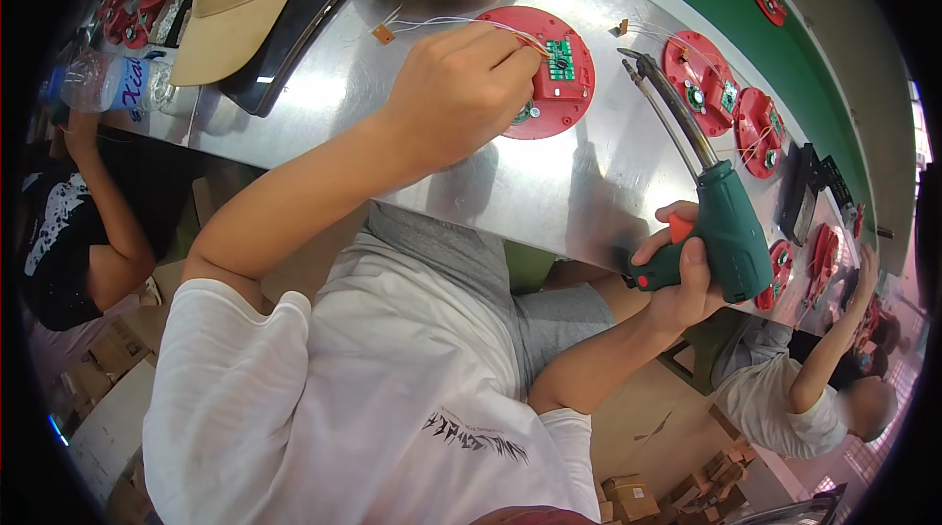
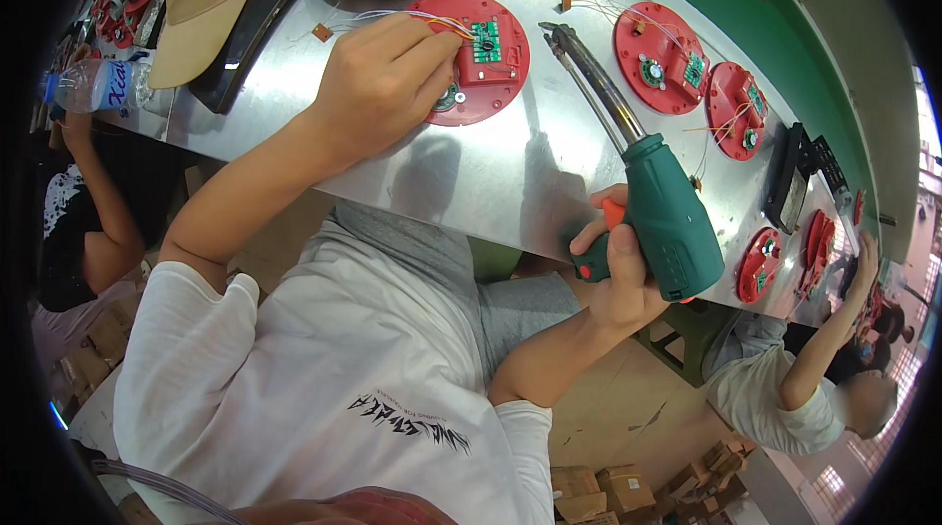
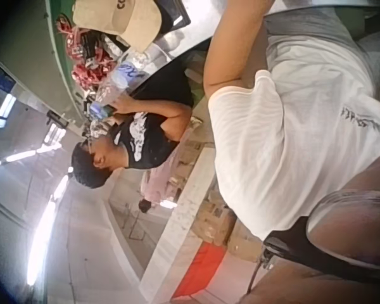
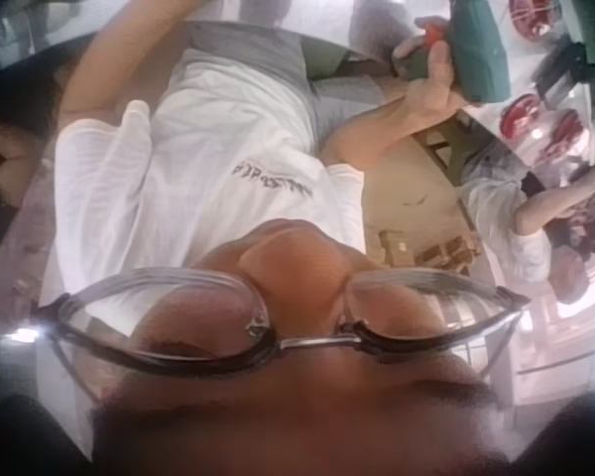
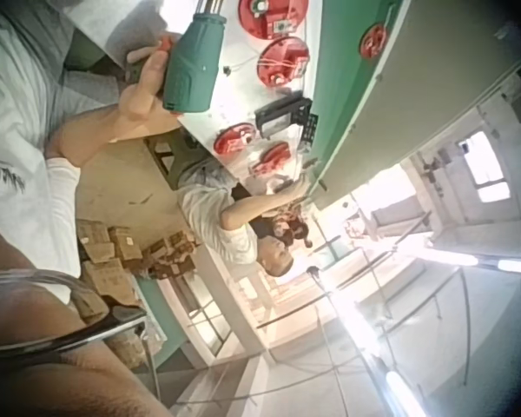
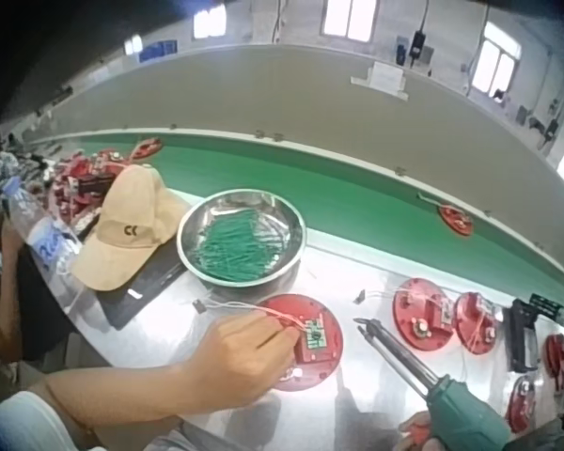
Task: Soldering components onto small circular circuit boards on a factory assembly line.
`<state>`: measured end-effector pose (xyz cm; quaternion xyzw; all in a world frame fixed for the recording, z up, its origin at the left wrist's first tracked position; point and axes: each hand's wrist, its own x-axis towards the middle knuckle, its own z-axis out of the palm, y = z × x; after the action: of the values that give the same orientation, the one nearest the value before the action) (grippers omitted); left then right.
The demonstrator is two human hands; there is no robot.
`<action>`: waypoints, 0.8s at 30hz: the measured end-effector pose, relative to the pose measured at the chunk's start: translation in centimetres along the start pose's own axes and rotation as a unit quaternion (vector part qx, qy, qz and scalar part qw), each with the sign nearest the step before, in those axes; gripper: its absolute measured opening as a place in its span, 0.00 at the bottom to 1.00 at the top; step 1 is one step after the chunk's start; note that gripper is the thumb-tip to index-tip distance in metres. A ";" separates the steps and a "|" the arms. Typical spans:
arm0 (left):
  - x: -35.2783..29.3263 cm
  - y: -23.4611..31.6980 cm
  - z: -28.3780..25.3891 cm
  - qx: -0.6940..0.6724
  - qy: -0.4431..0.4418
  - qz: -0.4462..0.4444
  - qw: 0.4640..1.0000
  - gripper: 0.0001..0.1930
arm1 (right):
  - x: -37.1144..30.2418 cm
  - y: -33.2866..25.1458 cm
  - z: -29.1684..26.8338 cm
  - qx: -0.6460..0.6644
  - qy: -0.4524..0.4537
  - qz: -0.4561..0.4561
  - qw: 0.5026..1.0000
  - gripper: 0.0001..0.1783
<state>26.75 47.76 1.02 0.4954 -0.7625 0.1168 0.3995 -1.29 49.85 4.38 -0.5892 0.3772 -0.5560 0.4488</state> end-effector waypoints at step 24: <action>0.5 0.1 -1.1 -0.084 -0.024 -0.002 0.996 0.12 | -1.8 -0.2 0.3 -0.040 -0.043 0.024 0.998 0.26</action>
<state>27.09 48.13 2.16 0.4646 -0.7776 0.0399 0.4217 -1.17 51.63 4.03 -0.6210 0.3937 -0.5039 0.4533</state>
